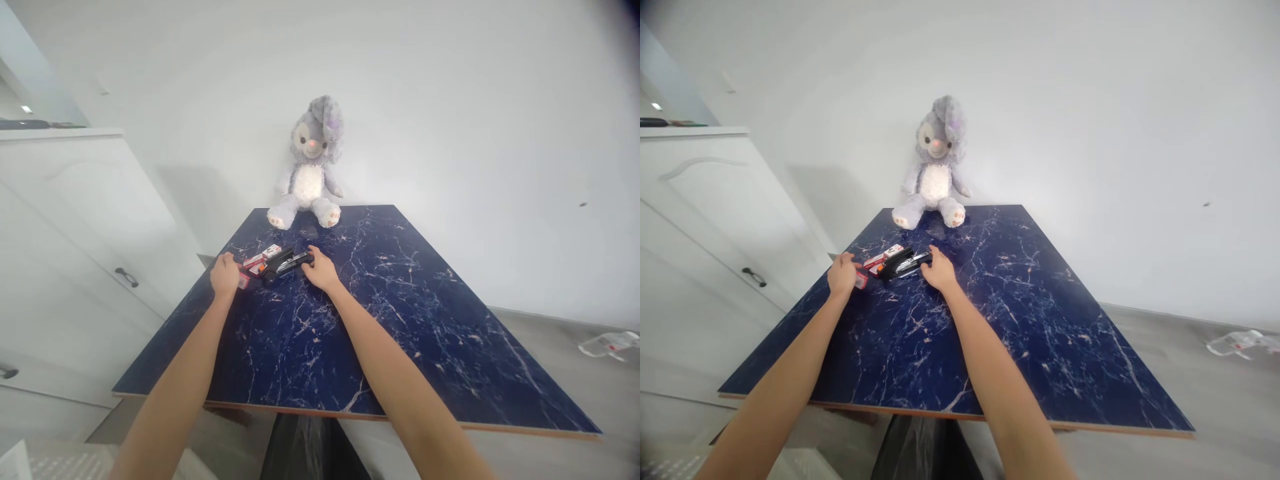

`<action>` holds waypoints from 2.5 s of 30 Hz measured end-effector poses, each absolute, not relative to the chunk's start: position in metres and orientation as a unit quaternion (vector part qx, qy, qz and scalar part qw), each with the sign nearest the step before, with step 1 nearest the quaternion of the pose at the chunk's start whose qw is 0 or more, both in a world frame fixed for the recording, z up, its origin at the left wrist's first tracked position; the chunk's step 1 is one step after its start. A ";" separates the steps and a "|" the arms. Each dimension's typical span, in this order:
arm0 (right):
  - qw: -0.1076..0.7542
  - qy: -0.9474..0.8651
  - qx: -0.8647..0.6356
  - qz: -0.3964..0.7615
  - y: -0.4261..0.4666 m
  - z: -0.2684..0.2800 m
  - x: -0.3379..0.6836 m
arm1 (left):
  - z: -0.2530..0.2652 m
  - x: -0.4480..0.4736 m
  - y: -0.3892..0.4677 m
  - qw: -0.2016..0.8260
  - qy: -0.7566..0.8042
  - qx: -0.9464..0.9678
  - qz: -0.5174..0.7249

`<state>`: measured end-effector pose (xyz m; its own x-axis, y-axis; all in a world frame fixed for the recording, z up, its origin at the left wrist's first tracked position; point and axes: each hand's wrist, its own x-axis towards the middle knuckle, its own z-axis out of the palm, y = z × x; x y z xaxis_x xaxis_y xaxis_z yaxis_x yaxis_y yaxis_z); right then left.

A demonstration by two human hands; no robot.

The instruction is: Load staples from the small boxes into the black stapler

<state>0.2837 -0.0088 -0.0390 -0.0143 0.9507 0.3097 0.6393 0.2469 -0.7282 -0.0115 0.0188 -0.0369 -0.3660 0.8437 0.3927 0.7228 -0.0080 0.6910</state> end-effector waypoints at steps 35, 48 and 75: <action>0.377 -0.705 -0.575 0.175 -0.008 -0.042 0.282 | -0.015 0.024 0.001 0.048 0.550 0.794 0.254; 0.363 -0.719 -0.564 0.185 -0.010 -0.039 0.281 | -0.017 0.024 -0.001 0.072 0.557 0.789 0.248; 0.328 -0.767 -0.512 0.207 -0.019 -0.034 0.263 | -0.016 0.027 -0.002 0.075 0.557 0.791 0.242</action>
<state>0.2632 -0.0194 -0.0343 -0.2617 0.9203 0.2908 0.6488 0.3908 -0.6529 0.0270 -0.0019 -0.0157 0.2616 0.9178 0.2988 0.8450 -0.3674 0.3887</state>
